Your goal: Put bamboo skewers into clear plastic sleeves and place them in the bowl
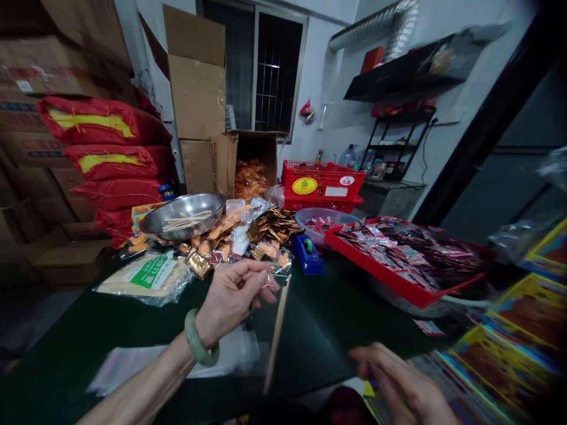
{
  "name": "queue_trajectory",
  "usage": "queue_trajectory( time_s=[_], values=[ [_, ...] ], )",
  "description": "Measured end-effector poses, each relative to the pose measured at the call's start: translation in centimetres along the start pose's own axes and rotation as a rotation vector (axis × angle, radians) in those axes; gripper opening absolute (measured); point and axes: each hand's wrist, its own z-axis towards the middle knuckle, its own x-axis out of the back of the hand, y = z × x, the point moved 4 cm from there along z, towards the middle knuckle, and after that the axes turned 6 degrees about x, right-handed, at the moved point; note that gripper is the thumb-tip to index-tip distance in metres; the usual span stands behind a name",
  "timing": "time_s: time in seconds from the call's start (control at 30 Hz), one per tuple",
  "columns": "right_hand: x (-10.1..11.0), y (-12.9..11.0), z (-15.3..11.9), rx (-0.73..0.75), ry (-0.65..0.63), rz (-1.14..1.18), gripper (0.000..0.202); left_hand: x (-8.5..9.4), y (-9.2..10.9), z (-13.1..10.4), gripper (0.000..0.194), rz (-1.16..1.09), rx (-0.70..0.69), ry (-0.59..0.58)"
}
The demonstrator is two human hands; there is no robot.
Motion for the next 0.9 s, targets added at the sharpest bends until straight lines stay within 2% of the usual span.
queue_trajectory(
  time_s=[0.13, 0.2, 0.3, 0.37, 0.47, 0.57, 0.67, 0.77, 0.83, 0.9],
  values=[
    [-3.3, -3.9, 3.0, 0.072, 0.077, 0.064, 0.026, -0.4, 0.8, -0.3, 0.021, 0.015, 0.021, -0.034],
    [-4.0, -5.9, 4.2, 0.176, 0.165, 0.024, 0.028, -0.6, 1.1, -0.6, 0.02, 0.021, 0.026, -0.056],
    [-4.1, -8.1, 5.3, 0.37, 0.288, -0.106, 0.043, -1.1, 1.3, -0.7, 0.019, 0.023, 0.017, -0.087],
    [-4.5, -8.6, 5.7, 0.461, 0.258, -0.163, 0.045, -1.4, 1.1, -0.7, 0.019, 0.026, 0.014, -0.11],
    [-4.7, -8.3, 5.5, 0.512, 0.184, -0.181, 0.033, -1.8, 0.8, -0.5, 0.018, 0.032, 0.033, -0.119],
    [-4.1, -7.4, 5.0, 0.458, 0.139, -0.179, 0.015, -2.0, 0.5, -0.2, 0.019, 0.011, 0.062, -0.115],
    [-3.6, -6.2, 4.6, 0.329, 0.016, -0.199, 0.022, -2.2, 0.3, -0.1, 0.02, -0.014, 0.079, -0.134],
    [-2.9, -5.3, 4.3, 0.28, 0.064, -0.263, 0.019, -2.5, 0.1, 0.0, 0.021, -0.022, 0.076, -0.144],
    [-2.6, -4.8, 4.3, 0.189, 0.098, -0.136, 0.025, -2.8, 0.1, 0.1, 0.022, -0.014, 0.073, -0.152],
    [-2.9, -4.3, 4.6, -0.01, 0.063, 0.153, 0.024, -3.1, 0.1, 0.1, 0.023, -0.001, 0.074, -0.165]
  ],
)
